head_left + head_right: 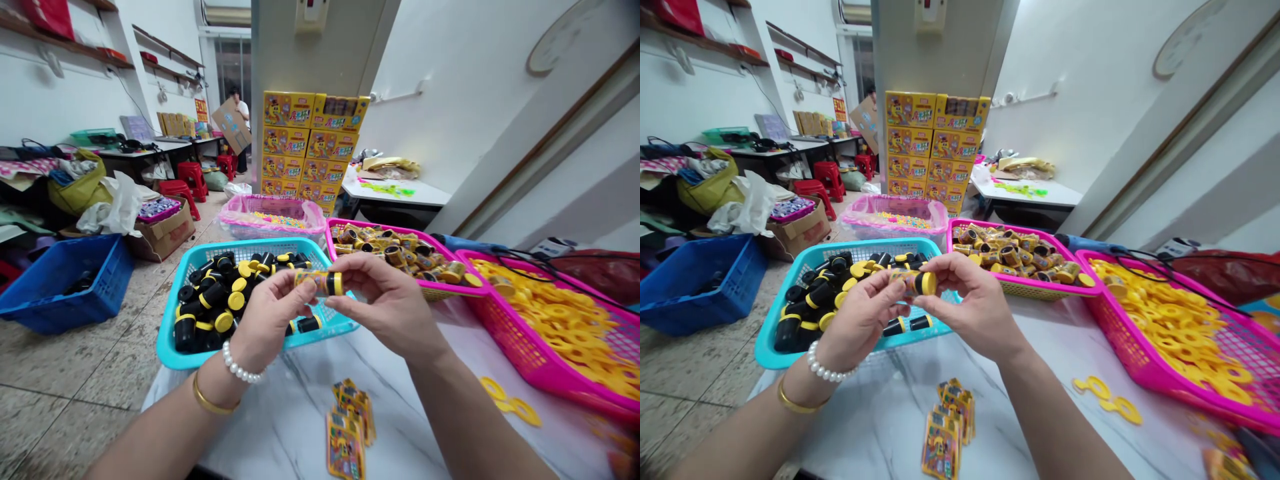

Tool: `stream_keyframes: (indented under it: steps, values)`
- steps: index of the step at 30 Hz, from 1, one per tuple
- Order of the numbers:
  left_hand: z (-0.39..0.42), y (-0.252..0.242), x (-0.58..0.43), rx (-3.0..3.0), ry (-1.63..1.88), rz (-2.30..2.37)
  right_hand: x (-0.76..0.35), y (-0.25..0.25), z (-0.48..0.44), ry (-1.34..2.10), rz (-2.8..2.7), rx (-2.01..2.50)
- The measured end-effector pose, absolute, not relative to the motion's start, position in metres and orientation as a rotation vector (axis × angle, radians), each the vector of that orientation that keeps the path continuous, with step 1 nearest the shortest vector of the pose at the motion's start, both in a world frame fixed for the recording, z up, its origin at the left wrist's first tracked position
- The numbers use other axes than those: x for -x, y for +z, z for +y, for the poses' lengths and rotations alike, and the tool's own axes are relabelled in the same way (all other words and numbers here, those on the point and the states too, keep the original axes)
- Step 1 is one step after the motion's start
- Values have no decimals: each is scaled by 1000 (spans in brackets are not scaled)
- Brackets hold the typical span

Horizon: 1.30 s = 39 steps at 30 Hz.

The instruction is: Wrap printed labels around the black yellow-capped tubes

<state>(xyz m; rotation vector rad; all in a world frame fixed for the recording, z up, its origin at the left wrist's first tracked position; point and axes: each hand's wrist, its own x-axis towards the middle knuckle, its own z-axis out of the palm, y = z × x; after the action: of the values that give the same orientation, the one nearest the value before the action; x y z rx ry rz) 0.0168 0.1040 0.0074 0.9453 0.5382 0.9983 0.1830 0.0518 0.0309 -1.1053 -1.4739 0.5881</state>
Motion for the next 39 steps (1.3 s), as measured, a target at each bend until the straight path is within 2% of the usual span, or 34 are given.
stream_keyframes:
  steps: [9,16,20,25,30,32,36,39]
  values:
    - [104,9,-13,-1044,944,551,-184,30,50,299,-1697,1257]
    - [107,11,-7,-1035,918,573,-178,32,48,-24,-1779,1130]
    - [105,12,-10,-1082,1001,550,-177,29,50,107,-1699,1176]
    - [101,11,-12,-1178,1043,532,-179,24,56,590,-1423,1145]
    - [106,3,-10,-1113,942,560,-179,27,53,250,-1597,1098]
    - [107,2,-11,-1136,966,559,-177,26,53,244,-1595,1120]
    - [103,6,-14,-1169,1117,576,-173,18,61,658,-1321,1181]
    - [101,7,-16,-1223,1056,602,-177,16,65,928,-1241,1170]
